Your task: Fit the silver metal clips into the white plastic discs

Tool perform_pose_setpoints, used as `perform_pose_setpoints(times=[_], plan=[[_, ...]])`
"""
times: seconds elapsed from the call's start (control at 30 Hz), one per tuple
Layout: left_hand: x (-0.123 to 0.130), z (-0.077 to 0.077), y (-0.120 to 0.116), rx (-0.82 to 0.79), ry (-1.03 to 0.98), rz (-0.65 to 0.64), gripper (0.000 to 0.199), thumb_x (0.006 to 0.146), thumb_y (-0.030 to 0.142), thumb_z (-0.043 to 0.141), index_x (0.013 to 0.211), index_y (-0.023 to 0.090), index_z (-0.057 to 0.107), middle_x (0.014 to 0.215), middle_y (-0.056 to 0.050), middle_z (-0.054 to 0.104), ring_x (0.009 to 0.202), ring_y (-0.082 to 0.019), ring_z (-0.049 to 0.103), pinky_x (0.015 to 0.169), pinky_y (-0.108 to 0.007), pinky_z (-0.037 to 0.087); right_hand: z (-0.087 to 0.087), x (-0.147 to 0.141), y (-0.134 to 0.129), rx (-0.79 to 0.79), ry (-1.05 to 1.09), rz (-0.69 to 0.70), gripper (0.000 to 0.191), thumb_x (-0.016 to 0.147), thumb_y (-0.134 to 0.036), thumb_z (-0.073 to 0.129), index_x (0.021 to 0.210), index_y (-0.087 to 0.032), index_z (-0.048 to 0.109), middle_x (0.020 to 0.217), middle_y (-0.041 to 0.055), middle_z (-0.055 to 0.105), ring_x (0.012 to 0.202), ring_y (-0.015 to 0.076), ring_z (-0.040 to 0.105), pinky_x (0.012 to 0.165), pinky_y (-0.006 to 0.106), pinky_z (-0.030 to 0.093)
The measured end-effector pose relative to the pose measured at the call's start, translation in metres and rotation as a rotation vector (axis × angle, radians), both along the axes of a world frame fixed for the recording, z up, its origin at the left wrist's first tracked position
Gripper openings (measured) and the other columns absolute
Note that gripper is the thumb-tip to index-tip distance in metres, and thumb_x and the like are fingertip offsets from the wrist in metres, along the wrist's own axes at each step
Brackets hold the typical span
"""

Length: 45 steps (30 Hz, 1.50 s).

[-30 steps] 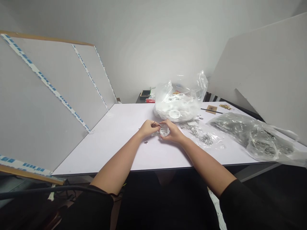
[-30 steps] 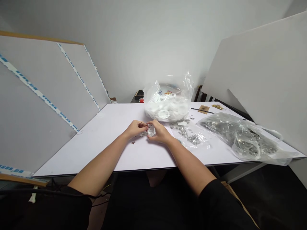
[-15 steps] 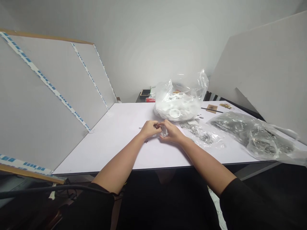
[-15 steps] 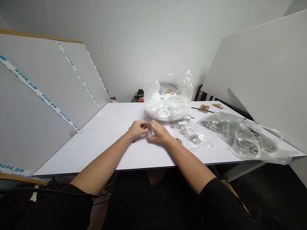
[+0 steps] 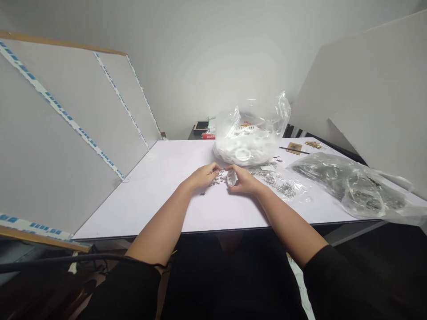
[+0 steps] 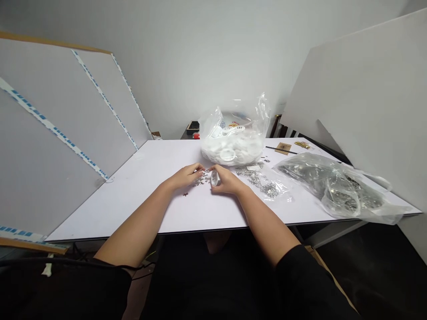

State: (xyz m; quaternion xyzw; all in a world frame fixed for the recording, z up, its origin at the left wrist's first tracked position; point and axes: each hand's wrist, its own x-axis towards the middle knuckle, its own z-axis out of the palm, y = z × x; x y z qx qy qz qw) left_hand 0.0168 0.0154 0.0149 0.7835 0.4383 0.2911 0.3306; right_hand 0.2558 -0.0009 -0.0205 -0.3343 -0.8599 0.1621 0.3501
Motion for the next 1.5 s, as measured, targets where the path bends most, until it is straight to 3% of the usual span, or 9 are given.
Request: perform_pose_setpoints(times=[0.23, 0.37, 0.5, 0.87, 1.1, 1.5], plan=[[0.004, 0.002, -0.009, -0.062, 0.193, -0.004, 0.016, 0.086, 0.033, 0.062, 0.098, 0.022, 0.063, 0.099, -0.005, 0.069, 0.082, -0.02, 0.057, 0.068, -0.028, 0.034, 0.002, 0.0, -0.004, -0.136, -0.109, -0.021, 0.052, 0.066, -0.029, 0.073, 0.112, -0.018, 0.051, 0.1, 0.006, 0.063, 0.073, 0.0176, 0.055, 0.066, 0.031, 0.047], [0.009, -0.005, -0.008, 0.075, 0.288, -0.057, 0.016, 0.084, 0.016, 0.056, 0.093, 0.022, 0.068, 0.092, -0.005, 0.064, 0.079, -0.019, 0.052, 0.068, -0.029, 0.033, 0.001, -0.001, -0.004, -0.121, -0.12, -0.009, 0.05, 0.068, -0.029, 0.071, 0.112, -0.019, 0.05, 0.1, 0.0057, 0.061, 0.076, 0.0177, 0.054, 0.066, 0.03, 0.045], [0.01, -0.008, -0.003, 0.195, 0.311, -0.117, 0.022, 0.084, 0.015, 0.058, 0.087, 0.024, 0.078, 0.088, -0.006, 0.064, 0.081, -0.021, 0.053, 0.072, -0.03, 0.035, -0.003, -0.001, -0.002, -0.095, -0.111, 0.012, 0.049, 0.071, -0.029, 0.07, 0.113, -0.019, 0.048, 0.103, 0.0058, 0.061, 0.079, 0.0181, 0.055, 0.068, 0.03, 0.045], [0.014, -0.006, -0.005, 0.197, 0.331, -0.074, 0.024, 0.087, 0.017, 0.064, 0.094, 0.03, 0.082, 0.094, -0.004, 0.072, 0.093, -0.024, 0.058, 0.077, -0.032, 0.035, -0.002, -0.002, -0.002, -0.132, -0.12, 0.014, 0.046, 0.071, -0.033, 0.07, 0.108, -0.02, 0.045, 0.098, 0.0048, 0.058, 0.078, 0.0184, 0.052, 0.065, 0.03, 0.042], [0.013, -0.007, -0.004, 0.203, 0.272, -0.087, 0.022, 0.086, 0.017, 0.065, 0.094, 0.03, 0.083, 0.091, -0.004, 0.071, 0.088, -0.022, 0.059, 0.078, -0.031, 0.039, -0.002, -0.003, -0.003, -0.142, -0.106, 0.01, 0.044, 0.071, -0.033, 0.069, 0.106, -0.02, 0.045, 0.098, 0.0047, 0.057, 0.077, 0.0178, 0.05, 0.067, 0.031, 0.042], [0.016, -0.007, -0.005, 0.235, 0.474, -0.075, 0.026, 0.094, 0.021, 0.06, 0.107, 0.029, 0.081, 0.105, -0.001, 0.073, 0.099, -0.021, 0.061, 0.082, -0.03, 0.043, -0.002, -0.002, -0.001, -0.163, -0.111, 0.04, 0.046, 0.072, -0.034, 0.068, 0.107, -0.019, 0.043, 0.098, 0.0055, 0.056, 0.08, 0.019, 0.05, 0.069, 0.031, 0.041]])
